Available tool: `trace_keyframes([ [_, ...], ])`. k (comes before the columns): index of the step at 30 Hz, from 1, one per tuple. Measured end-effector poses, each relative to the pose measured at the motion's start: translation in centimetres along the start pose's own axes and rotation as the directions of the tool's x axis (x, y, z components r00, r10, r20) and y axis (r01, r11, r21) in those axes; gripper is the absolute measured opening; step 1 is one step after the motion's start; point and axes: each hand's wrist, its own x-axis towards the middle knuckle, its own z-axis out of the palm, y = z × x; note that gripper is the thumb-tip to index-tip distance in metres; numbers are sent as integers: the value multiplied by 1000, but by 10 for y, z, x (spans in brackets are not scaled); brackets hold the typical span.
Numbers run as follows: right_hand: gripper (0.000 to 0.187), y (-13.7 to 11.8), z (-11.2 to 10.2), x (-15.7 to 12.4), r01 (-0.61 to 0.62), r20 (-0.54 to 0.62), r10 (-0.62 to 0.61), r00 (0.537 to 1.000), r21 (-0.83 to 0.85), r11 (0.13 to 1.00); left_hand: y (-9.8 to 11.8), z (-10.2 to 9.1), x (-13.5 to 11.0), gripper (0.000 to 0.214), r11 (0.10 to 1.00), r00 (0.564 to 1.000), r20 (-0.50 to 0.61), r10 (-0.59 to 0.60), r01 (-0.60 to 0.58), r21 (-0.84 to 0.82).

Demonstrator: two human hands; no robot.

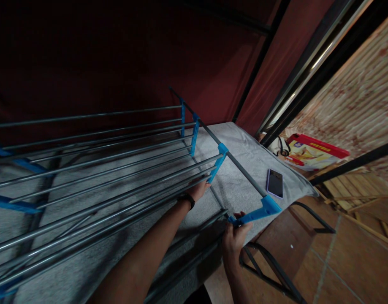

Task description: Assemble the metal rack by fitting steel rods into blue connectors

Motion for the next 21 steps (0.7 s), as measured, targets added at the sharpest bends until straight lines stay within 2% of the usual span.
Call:
trace_keyframes([
  [4,44,0,0,-1,17,-15,-17,1000,1,1000,-2,2,0,24,1000,1000,-8,2,-2,9],
  [11,41,1,-1,1,36,-4,-37,999,-36,999,-8,9,4,26,996,1000,7,-24,25,-89],
  [16,47,-1,-2,1,48,10,-48,999,-73,996,-4,4,5,34,988,999,29,-45,49,-146],
  [21,49,0,-2,0,53,9,-53,999,-77,996,-1,1,1,31,989,999,0,-42,42,-140],
])
